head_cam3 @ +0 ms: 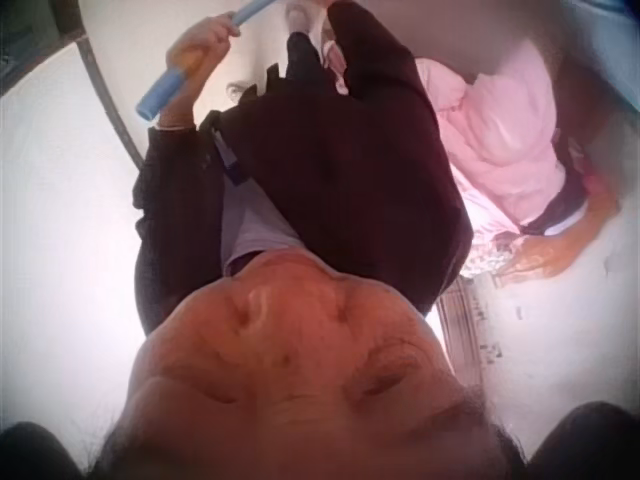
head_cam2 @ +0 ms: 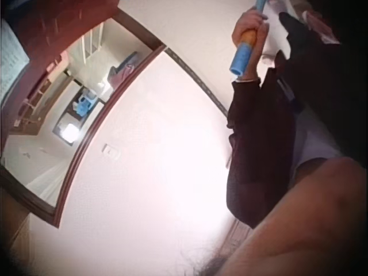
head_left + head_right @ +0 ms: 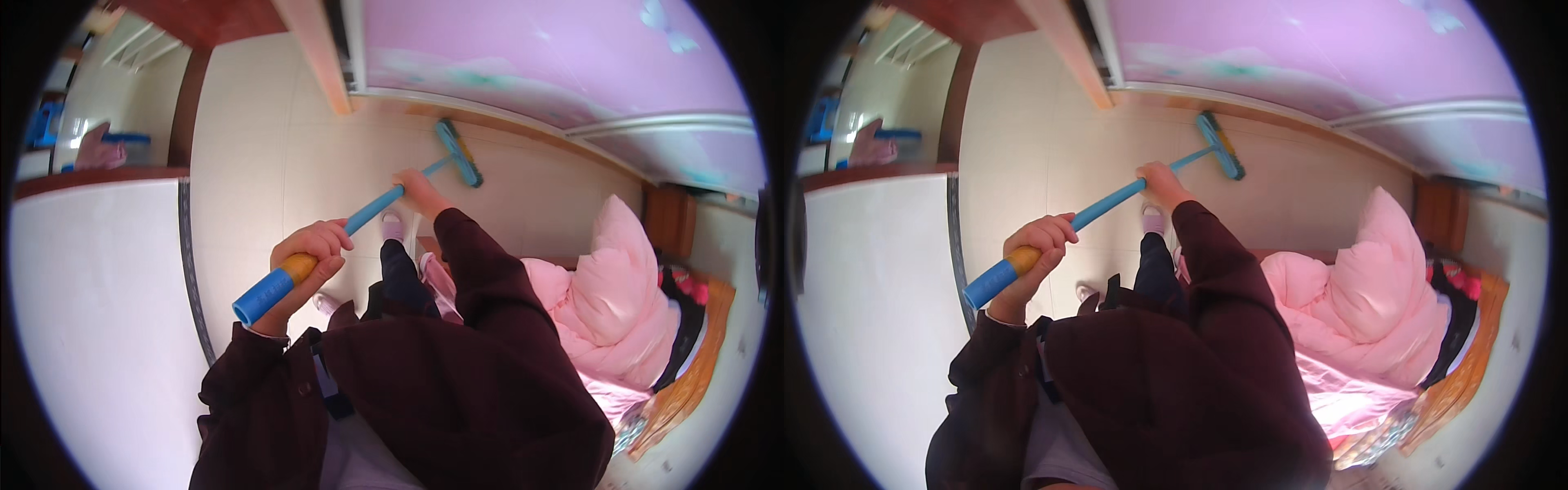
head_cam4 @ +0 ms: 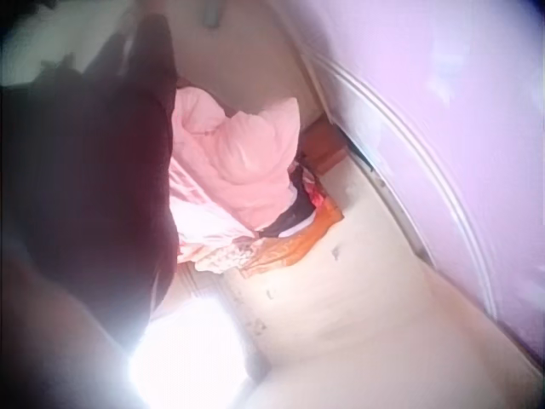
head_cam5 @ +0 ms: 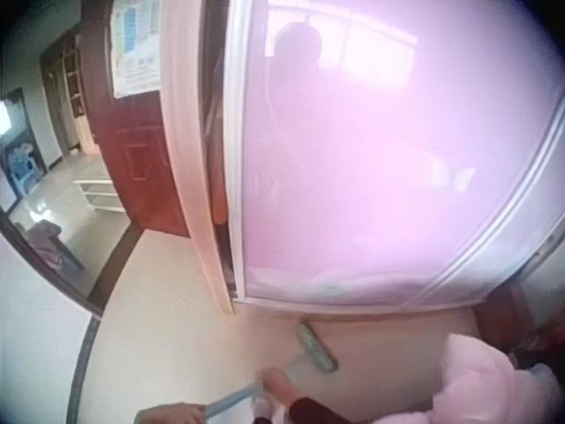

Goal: The person sweeps the tiled floor near a doorway using a blue and yellow broom. They briefly remove a piece of tape from the door before continuing to sweep the area around the entrance and into the room.

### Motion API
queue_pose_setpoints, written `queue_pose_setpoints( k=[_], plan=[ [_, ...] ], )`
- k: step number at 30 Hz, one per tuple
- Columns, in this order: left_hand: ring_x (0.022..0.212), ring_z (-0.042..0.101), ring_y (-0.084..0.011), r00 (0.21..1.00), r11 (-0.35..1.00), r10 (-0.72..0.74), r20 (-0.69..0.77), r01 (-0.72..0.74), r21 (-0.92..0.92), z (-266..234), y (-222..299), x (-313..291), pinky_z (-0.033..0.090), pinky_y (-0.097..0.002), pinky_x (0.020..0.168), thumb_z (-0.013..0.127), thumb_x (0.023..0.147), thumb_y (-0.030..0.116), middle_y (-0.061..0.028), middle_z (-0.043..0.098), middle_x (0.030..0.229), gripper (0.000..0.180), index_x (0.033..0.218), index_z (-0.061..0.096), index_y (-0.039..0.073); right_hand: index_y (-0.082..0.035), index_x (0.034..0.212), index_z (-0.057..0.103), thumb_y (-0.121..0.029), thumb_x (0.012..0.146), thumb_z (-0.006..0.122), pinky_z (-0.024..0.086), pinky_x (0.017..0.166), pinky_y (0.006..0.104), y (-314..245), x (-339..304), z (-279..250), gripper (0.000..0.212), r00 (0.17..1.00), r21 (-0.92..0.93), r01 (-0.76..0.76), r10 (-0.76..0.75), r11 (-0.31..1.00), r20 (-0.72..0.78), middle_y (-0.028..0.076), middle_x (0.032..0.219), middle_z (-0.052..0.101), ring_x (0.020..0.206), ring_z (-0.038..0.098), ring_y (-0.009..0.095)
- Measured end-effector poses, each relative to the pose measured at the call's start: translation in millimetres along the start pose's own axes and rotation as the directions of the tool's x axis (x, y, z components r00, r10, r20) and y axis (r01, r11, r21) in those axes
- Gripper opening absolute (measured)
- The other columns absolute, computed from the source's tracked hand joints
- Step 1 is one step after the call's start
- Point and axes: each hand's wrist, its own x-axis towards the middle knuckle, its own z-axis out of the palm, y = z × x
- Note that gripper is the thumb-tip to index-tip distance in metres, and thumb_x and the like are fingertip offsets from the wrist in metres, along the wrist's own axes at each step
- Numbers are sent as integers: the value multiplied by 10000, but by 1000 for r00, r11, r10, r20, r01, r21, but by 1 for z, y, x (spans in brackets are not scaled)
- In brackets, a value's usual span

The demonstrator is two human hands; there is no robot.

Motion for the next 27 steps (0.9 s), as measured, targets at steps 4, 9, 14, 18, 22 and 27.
queue_pose_setpoints(
  k=[4, 9, 14, 18, 22, 27],
  plan=[
    [714, 560, -213, 987, 992, 68, -149, -51, 115, -43, 34, -90, 454, -442, 904, 640, 738, -93, -54, 538, 698, 226, 716, 488, 72, -86, 624, 538, -130, 682, 614, 454, 643, 450, -96, 25, 75, 105, 982, 81, 177, -181, 981, 53, 135, 675, 569, 741, 564, 363],
    [597, 527, -207, 937, 958, 254, -237, -210, 197, -85, 85, -212, 463, -365, 675, 681, 677, -66, -62, 522, 619, 240, 682, 484, 71, -65, 635, 507, -156, 745, 612, 438, 633, 432, -227, 14, 177, 178, 926, 207, 293, -331, 933, 179, 137, 681, 572, 718, 558, 356],
    [558, 493, -181, 898, 908, 407, -169, -377, 183, -111, 131, -300, 440, -344, 597, 677, 734, 104, -31, 505, 596, 217, 668, 470, 93, -52, 639, 504, -174, 768, 606, 443, 631, 439, -328, -15, 193, 205, 814, 217, 439, -488, 872, 315, 143, 661, 565, 695, 562, 355],
    [672, 579, -215, 878, 948, 312, -363, -262, 180, -119, 119, -336, 488, -394, 782, 658, 764, 50, -55, 552, 670, 170, 712, 500, 84, -67, 661, 567, -159, 726, 585, 477, 684, 430, -324, -11, 197, 115, 834, -47, 462, -416, 886, 363, 135, 701, 601, 773, 598, 337],
    [877, 592, -225, 868, 994, 100, -486, -71, 79, -109, 68, -366, 388, -434, 1022, 661, 792, -35, -59, 564, 805, 184, 750, 519, 74, -66, 666, 577, -159, 735, 576, 471, 701, 440, -291, -4, 223, 116, 836, -106, 417, -335, 903, 434, 149, 741, 605, 794, 589, 352],
    [849, 588, -259, 785, 987, 112, -609, -18, 159, -129, 89, -420, 396, -468, 1007, 671, 818, 54, -66, 600, 839, 131, 772, 557, 99, -68, 689, 602, -196, 710, 592, 456, 726, 459, -339, -13, 320, 131, 794, 108, 484, -488, 868, 362, 160, 714, 594, 781, 592, 342]
  ],
)
